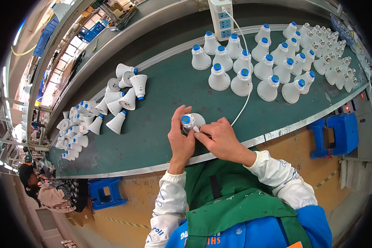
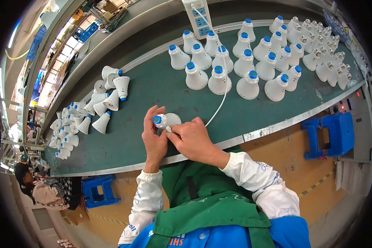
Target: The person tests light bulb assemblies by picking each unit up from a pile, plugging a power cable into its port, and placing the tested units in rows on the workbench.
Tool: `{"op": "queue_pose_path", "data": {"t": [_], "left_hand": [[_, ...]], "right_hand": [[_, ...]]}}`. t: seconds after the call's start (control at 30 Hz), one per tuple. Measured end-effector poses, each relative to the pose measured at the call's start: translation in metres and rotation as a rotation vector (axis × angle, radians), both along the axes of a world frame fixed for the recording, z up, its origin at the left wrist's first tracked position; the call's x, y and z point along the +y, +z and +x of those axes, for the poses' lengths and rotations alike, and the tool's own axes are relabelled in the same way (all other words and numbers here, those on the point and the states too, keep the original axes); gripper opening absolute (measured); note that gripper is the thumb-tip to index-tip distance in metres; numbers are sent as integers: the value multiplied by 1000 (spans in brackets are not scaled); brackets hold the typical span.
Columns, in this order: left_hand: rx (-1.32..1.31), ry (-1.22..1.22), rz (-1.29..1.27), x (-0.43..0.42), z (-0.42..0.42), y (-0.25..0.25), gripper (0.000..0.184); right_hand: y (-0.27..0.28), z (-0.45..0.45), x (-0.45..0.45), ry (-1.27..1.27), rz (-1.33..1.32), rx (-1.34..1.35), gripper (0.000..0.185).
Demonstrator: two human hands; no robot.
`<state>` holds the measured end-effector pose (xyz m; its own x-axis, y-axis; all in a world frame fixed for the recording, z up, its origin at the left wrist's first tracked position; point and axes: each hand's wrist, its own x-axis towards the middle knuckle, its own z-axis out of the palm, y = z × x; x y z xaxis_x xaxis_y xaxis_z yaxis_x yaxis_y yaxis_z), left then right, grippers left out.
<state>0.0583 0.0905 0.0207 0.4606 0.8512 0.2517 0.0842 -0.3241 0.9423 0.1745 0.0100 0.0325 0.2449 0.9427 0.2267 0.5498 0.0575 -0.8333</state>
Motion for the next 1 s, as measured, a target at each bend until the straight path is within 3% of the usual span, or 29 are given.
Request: {"op": "queue_pose_path", "data": {"t": [0.07, 0.2, 0.37, 0.57, 0.67, 1.0], "left_hand": [[143, -39, 92, 6, -4, -5, 59], [148, -26, 158, 9, -5, -4, 59], [179, -191, 206, 13, -6, 6, 55], [282, -295, 75, 15, -11, 21, 52], [264, -319, 72, 17, -12, 20, 50], [239, -282, 125, 19, -12, 14, 45]], "right_hand": [[1, 0, 2, 5, -2, -15, 22], [1, 0, 3, 4, 0, -17, 24], [3, 2, 2, 21, -27, -14, 27], [5, 3, 1, 48, -67, -20, 23], [2, 1, 2, 13, -6, -20, 29], [2, 0, 3, 35, -68, -6, 23]]}}
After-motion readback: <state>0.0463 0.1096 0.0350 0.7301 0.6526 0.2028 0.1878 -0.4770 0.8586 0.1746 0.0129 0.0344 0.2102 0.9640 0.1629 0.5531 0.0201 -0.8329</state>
